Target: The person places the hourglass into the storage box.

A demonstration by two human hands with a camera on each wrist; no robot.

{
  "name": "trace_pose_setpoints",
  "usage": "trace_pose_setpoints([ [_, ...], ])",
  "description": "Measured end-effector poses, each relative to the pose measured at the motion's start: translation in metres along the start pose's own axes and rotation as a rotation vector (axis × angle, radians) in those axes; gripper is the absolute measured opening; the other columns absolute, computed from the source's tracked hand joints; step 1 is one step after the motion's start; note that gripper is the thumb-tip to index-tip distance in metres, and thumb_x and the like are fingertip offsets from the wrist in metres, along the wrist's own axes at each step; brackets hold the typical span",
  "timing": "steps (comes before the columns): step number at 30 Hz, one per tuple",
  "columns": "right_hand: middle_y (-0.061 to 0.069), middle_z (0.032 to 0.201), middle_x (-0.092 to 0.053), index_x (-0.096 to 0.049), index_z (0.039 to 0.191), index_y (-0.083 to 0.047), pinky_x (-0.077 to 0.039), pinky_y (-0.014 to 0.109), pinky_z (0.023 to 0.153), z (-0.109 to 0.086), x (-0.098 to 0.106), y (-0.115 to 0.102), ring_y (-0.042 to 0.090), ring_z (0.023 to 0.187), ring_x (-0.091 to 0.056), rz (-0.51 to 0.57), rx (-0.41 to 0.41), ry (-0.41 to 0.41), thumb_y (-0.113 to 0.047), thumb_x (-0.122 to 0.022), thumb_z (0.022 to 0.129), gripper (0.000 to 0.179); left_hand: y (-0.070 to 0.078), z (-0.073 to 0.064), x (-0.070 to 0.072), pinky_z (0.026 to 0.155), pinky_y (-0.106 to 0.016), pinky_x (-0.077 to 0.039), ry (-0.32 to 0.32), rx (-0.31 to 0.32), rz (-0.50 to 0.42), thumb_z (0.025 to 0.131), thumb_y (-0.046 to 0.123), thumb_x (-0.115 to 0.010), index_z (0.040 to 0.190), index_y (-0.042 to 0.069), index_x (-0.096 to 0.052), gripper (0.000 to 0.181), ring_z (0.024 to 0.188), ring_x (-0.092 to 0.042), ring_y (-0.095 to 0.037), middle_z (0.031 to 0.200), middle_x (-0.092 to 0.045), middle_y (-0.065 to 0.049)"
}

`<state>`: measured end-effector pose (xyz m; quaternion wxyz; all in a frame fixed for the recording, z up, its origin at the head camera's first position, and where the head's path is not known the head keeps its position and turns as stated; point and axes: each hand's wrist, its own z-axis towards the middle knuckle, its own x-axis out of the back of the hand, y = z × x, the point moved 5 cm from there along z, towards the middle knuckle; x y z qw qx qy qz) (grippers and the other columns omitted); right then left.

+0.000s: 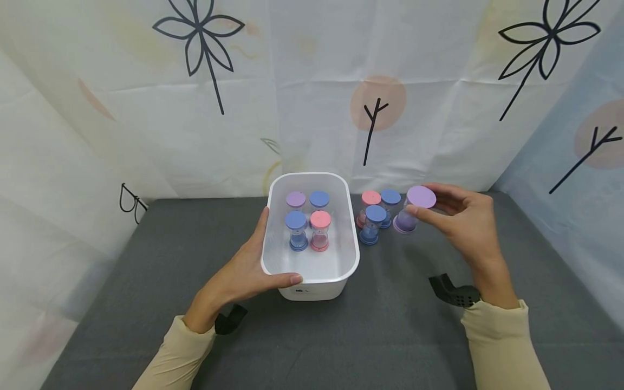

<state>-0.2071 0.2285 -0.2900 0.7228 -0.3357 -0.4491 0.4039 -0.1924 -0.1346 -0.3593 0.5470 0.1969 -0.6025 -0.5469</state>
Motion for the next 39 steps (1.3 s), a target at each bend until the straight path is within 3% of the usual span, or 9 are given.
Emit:
trace_pose_setpoints([
  [6, -0.006, 0.109, -0.074, -0.074, 0.12, -0.004, -0.052, 0.017, 0.082, -0.007, -0.001, -0.017, 0.009, 0.097, -0.07, 0.036, 0.036, -0.011, -0.009, -0.091, 0.076, 0.047, 0.0, 0.0, 0.0, 0.088, -0.055, -0.052, 0.004, 0.001, 0.006, 0.072, 0.036, -0.094, 0.16, 0.043, 0.005, 0.133, 0.112, -0.061, -0.023, 0.154, -0.041, 0.002],
  [13, 0.001, 0.112, -0.074, -0.073, 0.121, -0.002, -0.053, 0.018, 0.086, -0.017, -0.009, -0.039, 0.012, 0.101, -0.071, 0.071, 0.141, -0.053, 0.0, -0.089, 0.075, 0.049, 0.0, -0.001, 0.0, 0.089, -0.055, -0.052, 0.007, 0.002, 0.012, 0.072, 0.037, -0.094, 0.16, 0.042, 0.005, 0.133, 0.114, -0.06, -0.023, 0.155, -0.039, 0.002],
  [19, 0.009, 0.112, -0.073, -0.071, 0.119, 0.007, -0.053, 0.021, 0.088, -0.024, -0.014, -0.054, 0.019, 0.101, -0.07, 0.268, 0.221, -0.117, 0.013, -0.085, 0.073, 0.049, 0.001, -0.001, 0.0, 0.089, -0.057, -0.052, 0.005, 0.003, 0.012, 0.071, 0.037, -0.094, 0.16, 0.043, 0.005, 0.134, 0.115, -0.06, -0.02, 0.155, -0.038, 0.002],
  [24, 0.015, 0.11, -0.073, -0.069, 0.117, 0.012, -0.054, 0.024, 0.088, -0.03, -0.018, -0.065, 0.022, 0.099, -0.07, 0.436, 0.264, -0.163, 0.019, -0.083, 0.07, 0.049, 0.001, 0.0, -0.001, 0.088, -0.057, -0.053, -0.004, 0.005, -0.01, 0.072, 0.037, -0.094, 0.16, 0.043, 0.005, 0.133, 0.115, -0.06, -0.025, 0.156, -0.037, 0.001],
  [33, 0.02, 0.111, -0.071, -0.067, 0.117, 0.015, -0.054, 0.03, 0.091, -0.038, -0.035, -0.074, 0.025, 0.101, -0.069, 0.492, 0.315, -0.164, 0.024, -0.081, 0.068, 0.051, 0.001, 0.0, 0.001, 0.088, -0.056, -0.054, 0.007, -0.004, 0.002, 0.071, 0.036, -0.094, 0.16, 0.043, 0.005, 0.134, 0.116, -0.06, -0.021, 0.156, -0.037, 0.002],
  [39, 0.023, 0.117, -0.069, -0.066, 0.118, 0.016, -0.052, 0.033, 0.095, -0.041, -0.058, -0.075, 0.028, 0.11, -0.067, 0.554, 0.39, -0.237, 0.023, -0.08, 0.07, 0.051, -0.001, -0.001, 0.001, 0.088, -0.052, -0.054, 0.013, 0.009, 0.024, 0.072, 0.037, -0.094, 0.16, 0.044, 0.004, 0.132, 0.114, -0.06, -0.018, 0.154, -0.04, 0.003],
])
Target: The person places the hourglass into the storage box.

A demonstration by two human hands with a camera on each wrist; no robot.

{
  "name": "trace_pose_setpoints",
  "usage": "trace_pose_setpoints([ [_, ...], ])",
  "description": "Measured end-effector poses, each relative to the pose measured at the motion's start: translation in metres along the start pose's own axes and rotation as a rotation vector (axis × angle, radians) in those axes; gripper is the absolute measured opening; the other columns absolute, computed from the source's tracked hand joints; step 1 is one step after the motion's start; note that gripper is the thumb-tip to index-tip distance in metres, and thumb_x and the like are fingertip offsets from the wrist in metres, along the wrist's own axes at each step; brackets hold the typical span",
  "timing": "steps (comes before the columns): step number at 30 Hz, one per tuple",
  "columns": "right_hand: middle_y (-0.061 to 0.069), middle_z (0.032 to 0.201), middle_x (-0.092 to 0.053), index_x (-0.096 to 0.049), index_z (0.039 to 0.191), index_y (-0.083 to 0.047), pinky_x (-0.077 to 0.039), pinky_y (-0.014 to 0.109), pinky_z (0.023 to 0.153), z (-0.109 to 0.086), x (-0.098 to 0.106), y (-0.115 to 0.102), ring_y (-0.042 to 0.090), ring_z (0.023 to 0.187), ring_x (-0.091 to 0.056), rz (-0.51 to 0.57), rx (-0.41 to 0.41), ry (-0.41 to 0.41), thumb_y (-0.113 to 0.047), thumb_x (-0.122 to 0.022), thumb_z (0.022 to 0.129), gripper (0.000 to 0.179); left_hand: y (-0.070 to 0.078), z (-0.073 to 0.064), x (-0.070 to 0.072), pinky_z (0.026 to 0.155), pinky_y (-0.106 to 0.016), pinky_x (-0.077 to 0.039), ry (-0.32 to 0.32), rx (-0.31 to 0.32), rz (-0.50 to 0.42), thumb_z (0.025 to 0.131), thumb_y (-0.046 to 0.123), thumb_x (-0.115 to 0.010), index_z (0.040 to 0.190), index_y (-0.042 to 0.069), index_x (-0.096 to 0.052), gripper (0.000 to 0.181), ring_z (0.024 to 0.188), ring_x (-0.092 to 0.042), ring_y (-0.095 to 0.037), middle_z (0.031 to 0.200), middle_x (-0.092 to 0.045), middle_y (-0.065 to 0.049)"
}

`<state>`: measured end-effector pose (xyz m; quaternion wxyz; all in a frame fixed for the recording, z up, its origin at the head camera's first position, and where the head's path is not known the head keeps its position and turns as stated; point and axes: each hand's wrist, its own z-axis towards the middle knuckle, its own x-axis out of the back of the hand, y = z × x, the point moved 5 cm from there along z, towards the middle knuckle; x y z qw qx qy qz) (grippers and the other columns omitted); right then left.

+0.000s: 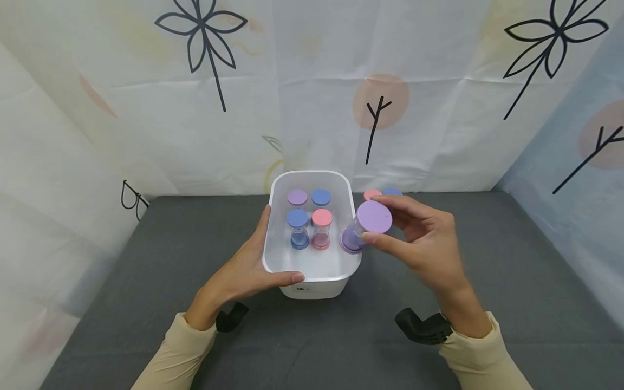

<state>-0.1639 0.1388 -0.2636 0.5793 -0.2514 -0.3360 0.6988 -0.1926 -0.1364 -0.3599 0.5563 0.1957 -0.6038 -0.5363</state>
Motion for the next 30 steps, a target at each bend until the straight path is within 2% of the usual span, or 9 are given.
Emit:
trace_pose_setpoints([
  [5, 0.017, 0.115, -0.07, -0.068, 0.119, 0.009, -0.052, 0.033, 0.095, -0.002, -0.013, 0.014, 0.024, 0.105, -0.068, -0.045, -0.06, -0.047, 0.02, -0.082, 0.07, 0.052, 0.0, 0.001, -0.001, 0.088, -0.053, -0.054, -0.004, -0.002, -0.014, 0.072, 0.036, -0.094, 0.16, 0.044, 0.005, 0.132, 0.115, -0.06, -0.022, 0.155, -0.039, 0.001],
  [8, 0.017, 0.113, -0.069, -0.069, 0.119, 0.007, -0.053, 0.033, 0.095, -0.003, -0.019, 0.022, 0.024, 0.101, -0.068, -0.055, -0.102, -0.073, 0.017, -0.083, 0.071, 0.052, 0.001, 0.001, -0.001, 0.087, -0.055, -0.054, -0.012, -0.011, -0.035, 0.072, 0.034, -0.094, 0.16, 0.043, 0.004, 0.133, 0.115, -0.06, -0.021, 0.155, -0.039, 0.001],
  [15, 0.015, 0.113, -0.07, -0.07, 0.12, 0.004, -0.054, 0.035, 0.094, -0.006, -0.032, 0.046, 0.027, 0.101, -0.069, -0.023, -0.222, -0.159, 0.009, -0.083, 0.077, 0.046, 0.002, 0.002, -0.002, 0.087, -0.057, -0.053, -0.025, -0.015, -0.06, 0.071, 0.032, -0.095, 0.16, 0.043, 0.004, 0.134, 0.115, -0.06, -0.018, 0.153, -0.041, 0.003],
  [20, 0.01, 0.116, -0.071, -0.07, 0.122, 0.002, -0.052, 0.034, 0.096, -0.006, -0.044, 0.058, 0.025, 0.104, -0.069, -0.044, -0.296, -0.22, 0.004, -0.086, 0.076, 0.049, 0.0, 0.002, -0.003, 0.086, -0.057, -0.054, -0.028, -0.022, -0.074, 0.072, 0.03, -0.094, 0.16, 0.043, 0.005, 0.133, 0.113, -0.061, -0.02, 0.152, -0.042, 0.001],
  [23, 0.007, 0.117, -0.071, -0.071, 0.123, 0.0, -0.052, 0.033, 0.097, -0.002, -0.05, 0.062, 0.022, 0.104, -0.069, -0.087, -0.318, -0.247, 0.001, -0.088, 0.076, 0.05, 0.001, 0.003, -0.003, 0.087, -0.057, -0.054, -0.033, -0.03, -0.093, 0.073, 0.029, -0.094, 0.16, 0.042, 0.004, 0.132, 0.114, -0.062, -0.022, 0.151, -0.042, 0.001],
  [26, 0.006, 0.114, -0.072, -0.071, 0.122, -0.001, -0.053, 0.033, 0.095, 0.006, -0.056, 0.065, 0.02, 0.102, -0.069, -0.132, -0.321, -0.282, -0.003, -0.088, 0.076, 0.049, 0.002, 0.002, -0.003, 0.087, -0.058, -0.054, -0.037, -0.033, -0.11, 0.073, 0.028, -0.094, 0.161, 0.042, 0.004, 0.132, 0.116, -0.061, -0.03, 0.151, -0.042, 0.0],
  [30, 0.006, 0.109, -0.073, -0.072, 0.119, -0.001, -0.054, 0.039, 0.093, 0.014, -0.063, 0.07, 0.02, 0.099, -0.071, -0.177, -0.325, -0.344, -0.008, -0.09, 0.076, 0.047, 0.002, 0.001, -0.002, 0.087, -0.056, -0.054, -0.036, -0.018, -0.087, 0.073, 0.031, -0.094, 0.16, 0.043, 0.005, 0.132, 0.116, -0.06, -0.037, 0.151, -0.042, -0.001],
])
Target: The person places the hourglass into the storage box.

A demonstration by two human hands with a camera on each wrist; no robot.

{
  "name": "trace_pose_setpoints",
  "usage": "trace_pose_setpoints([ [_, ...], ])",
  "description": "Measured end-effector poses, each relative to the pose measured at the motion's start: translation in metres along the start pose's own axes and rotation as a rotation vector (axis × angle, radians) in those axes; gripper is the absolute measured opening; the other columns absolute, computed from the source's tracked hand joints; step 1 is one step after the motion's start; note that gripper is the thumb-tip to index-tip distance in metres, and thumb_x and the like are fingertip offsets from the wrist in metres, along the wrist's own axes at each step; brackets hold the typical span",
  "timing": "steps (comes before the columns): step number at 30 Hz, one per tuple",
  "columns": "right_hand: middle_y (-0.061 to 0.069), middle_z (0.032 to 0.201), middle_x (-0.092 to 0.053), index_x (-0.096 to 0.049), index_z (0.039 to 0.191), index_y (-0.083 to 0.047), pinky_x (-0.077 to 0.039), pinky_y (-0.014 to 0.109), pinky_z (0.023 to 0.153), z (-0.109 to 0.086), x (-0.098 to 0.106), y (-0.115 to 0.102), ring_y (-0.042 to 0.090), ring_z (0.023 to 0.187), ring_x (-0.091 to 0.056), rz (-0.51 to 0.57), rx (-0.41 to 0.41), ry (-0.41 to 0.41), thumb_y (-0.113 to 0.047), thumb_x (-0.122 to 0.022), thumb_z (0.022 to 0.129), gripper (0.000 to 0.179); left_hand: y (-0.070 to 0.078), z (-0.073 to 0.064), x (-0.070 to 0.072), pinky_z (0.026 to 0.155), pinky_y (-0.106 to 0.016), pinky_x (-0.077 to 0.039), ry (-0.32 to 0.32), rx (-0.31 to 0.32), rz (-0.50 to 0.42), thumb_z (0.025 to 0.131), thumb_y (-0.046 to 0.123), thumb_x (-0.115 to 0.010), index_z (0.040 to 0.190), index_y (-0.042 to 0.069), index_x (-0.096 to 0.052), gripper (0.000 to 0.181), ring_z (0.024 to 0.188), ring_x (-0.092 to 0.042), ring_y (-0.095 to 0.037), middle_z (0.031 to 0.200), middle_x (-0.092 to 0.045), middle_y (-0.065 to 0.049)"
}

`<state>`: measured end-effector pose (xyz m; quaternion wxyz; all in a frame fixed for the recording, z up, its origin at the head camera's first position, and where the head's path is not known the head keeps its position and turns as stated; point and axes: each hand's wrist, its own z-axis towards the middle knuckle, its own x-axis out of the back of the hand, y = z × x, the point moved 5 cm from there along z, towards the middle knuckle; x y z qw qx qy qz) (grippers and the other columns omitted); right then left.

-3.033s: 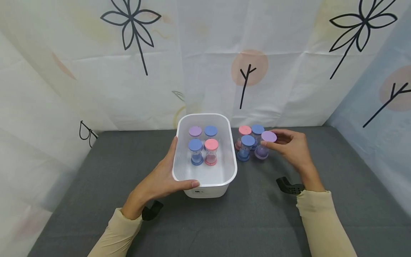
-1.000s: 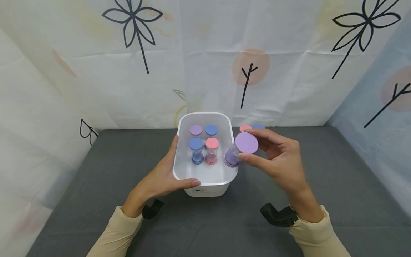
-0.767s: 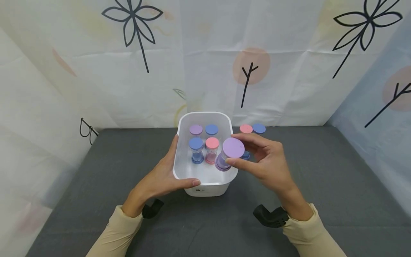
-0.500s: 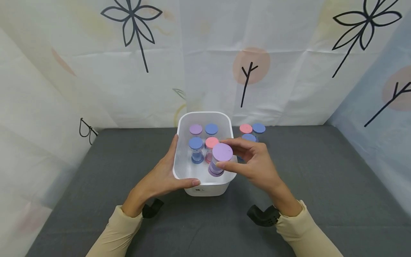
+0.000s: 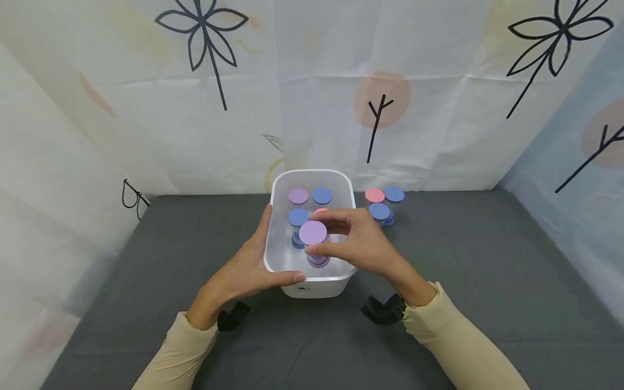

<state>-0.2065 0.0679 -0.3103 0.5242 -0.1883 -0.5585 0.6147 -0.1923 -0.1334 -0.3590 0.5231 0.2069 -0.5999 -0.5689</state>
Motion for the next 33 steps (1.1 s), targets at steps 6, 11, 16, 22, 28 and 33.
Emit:
trace_pose_setpoints([
  [6, 0.003, 0.102, -0.073, -0.075, 0.113, -0.003, -0.057, 0.041, 0.087, 0.014, -0.007, 0.002, 0.018, 0.091, -0.072, -0.057, 0.003, -0.111, -0.012, -0.091, 0.076, 0.042, 0.0, -0.001, 0.0, 0.088, -0.053, -0.054, 0.002, 0.017, 0.028, 0.074, 0.034, -0.093, 0.16, 0.044, 0.005, 0.131, 0.115, -0.062, -0.032, 0.149, -0.042, 0.003],
  [11, 0.004, 0.101, -0.074, -0.075, 0.111, -0.001, -0.058, 0.033, 0.084, 0.025, -0.015, 0.005, 0.017, 0.09, -0.072, -0.077, -0.015, -0.185, -0.012, -0.091, 0.075, 0.04, -0.001, -0.002, 0.001, 0.09, -0.05, -0.054, 0.01, 0.021, 0.047, 0.073, 0.035, -0.094, 0.16, 0.044, 0.007, 0.133, 0.117, -0.061, -0.023, 0.15, -0.041, 0.006],
  [16, 0.003, 0.1, -0.075, -0.075, 0.111, -0.001, -0.058, 0.031, 0.083, 0.034, -0.019, 0.011, 0.014, 0.09, -0.072, -0.165, -0.051, -0.209, -0.014, -0.092, 0.074, 0.043, -0.002, -0.002, 0.001, 0.093, -0.048, -0.052, 0.016, 0.018, 0.076, 0.073, 0.036, -0.093, 0.161, 0.037, 0.009, 0.135, 0.122, -0.058, -0.02, 0.155, -0.037, 0.004],
  [22, 0.002, 0.099, -0.076, -0.076, 0.111, -0.001, -0.057, 0.029, 0.082, 0.041, -0.021, 0.014, 0.013, 0.09, -0.073, -0.27, -0.086, -0.23, -0.016, -0.093, 0.073, 0.044, -0.003, -0.003, 0.001, 0.095, -0.046, -0.051, 0.018, 0.045, 0.108, 0.075, 0.039, -0.091, 0.161, 0.032, 0.014, 0.136, 0.124, -0.055, -0.019, 0.161, -0.031, -0.002],
  [28, 0.0, 0.093, -0.076, -0.077, 0.109, -0.002, -0.056, 0.025, 0.077, 0.046, -0.024, 0.018, 0.011, 0.086, -0.071, -0.362, -0.125, -0.266, -0.018, -0.094, 0.072, 0.044, -0.003, -0.003, 0.002, 0.095, -0.047, -0.051, 0.018, 0.058, 0.106, 0.075, 0.04, -0.091, 0.161, 0.033, 0.014, 0.136, 0.123, -0.056, -0.02, 0.16, -0.031, -0.001],
  [33, -0.001, 0.089, -0.076, -0.078, 0.107, -0.002, -0.055, 0.025, 0.076, 0.047, -0.026, 0.019, 0.008, 0.082, -0.07, -0.428, -0.138, -0.287, -0.019, -0.094, 0.072, 0.043, -0.003, -0.003, 0.001, 0.094, -0.05, -0.051, 0.021, 0.05, 0.103, 0.075, 0.039, -0.091, 0.161, 0.032, 0.013, 0.136, 0.121, -0.057, -0.022, 0.159, -0.033, -0.004],
])
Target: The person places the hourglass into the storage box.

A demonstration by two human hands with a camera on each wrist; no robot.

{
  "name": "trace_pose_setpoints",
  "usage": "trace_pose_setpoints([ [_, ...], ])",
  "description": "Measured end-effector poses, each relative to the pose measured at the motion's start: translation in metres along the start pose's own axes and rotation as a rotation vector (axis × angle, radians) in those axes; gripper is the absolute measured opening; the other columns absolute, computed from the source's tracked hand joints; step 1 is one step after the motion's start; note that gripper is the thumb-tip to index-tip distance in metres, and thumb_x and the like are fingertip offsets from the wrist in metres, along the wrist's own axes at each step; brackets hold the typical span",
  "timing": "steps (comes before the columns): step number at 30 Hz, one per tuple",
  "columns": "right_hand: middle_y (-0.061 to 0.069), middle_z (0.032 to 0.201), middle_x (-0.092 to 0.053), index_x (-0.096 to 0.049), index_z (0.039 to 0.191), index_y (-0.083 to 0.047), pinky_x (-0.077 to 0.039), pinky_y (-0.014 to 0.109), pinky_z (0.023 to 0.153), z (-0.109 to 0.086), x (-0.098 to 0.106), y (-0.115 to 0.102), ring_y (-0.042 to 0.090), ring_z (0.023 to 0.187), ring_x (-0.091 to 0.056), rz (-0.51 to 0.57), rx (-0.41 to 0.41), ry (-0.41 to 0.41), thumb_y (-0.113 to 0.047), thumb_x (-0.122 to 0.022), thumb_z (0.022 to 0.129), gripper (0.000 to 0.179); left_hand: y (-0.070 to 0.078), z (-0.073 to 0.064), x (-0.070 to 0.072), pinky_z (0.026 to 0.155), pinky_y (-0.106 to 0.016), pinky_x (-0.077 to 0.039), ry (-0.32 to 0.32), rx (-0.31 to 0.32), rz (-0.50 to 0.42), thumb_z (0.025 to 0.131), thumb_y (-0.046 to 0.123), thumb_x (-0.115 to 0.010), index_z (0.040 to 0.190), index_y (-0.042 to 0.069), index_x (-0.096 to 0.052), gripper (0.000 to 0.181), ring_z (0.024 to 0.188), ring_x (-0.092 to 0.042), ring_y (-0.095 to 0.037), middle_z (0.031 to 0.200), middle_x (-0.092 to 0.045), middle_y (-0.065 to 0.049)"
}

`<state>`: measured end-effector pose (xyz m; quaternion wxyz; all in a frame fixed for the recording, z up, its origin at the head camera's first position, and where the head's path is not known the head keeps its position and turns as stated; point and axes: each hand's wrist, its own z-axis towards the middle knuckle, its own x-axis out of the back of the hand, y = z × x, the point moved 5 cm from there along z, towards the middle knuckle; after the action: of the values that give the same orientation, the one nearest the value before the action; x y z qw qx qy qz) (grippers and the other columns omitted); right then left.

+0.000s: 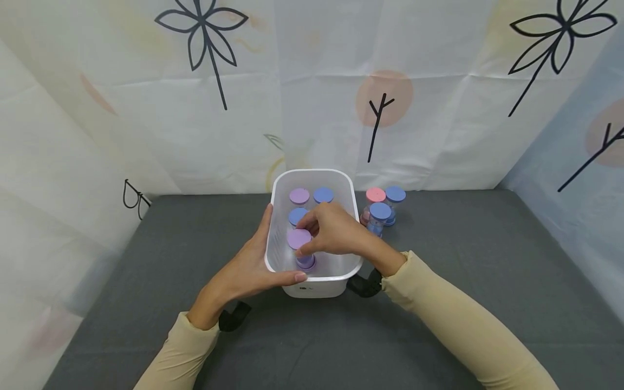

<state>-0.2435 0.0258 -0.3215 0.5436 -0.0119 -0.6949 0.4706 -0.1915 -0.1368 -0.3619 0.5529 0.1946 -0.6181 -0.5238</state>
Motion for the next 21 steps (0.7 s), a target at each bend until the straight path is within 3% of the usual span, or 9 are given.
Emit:
trace_pose_setpoints([
  [9, -0.001, 0.086, -0.075, -0.078, 0.106, -0.003, -0.052, 0.023, 0.071, 0.004, -0.007, -0.002, 0.01, 0.078, -0.066, -0.114, 0.017, 0.007, -0.02, -0.095, 0.071, 0.042, 0.0, 0.002, -0.002, 0.093, -0.054, -0.051, -0.011, -0.02, -0.051, 0.075, 0.035, -0.092, 0.161, 0.034, 0.013, 0.135, 0.122, -0.057, -0.025, 0.158, -0.034, -0.004],
  [21, 0.001, 0.089, -0.076, -0.078, 0.108, -0.002, -0.054, 0.025, 0.074, 0.005, -0.011, -0.001, 0.011, 0.081, -0.068, -0.078, -0.046, 0.032, -0.02, -0.095, 0.071, 0.045, 0.0, 0.001, -0.001, 0.098, -0.052, -0.049, -0.008, -0.016, -0.026, 0.076, 0.037, -0.091, 0.161, 0.031, 0.015, 0.137, 0.127, -0.054, -0.022, 0.161, -0.031, -0.004],
])
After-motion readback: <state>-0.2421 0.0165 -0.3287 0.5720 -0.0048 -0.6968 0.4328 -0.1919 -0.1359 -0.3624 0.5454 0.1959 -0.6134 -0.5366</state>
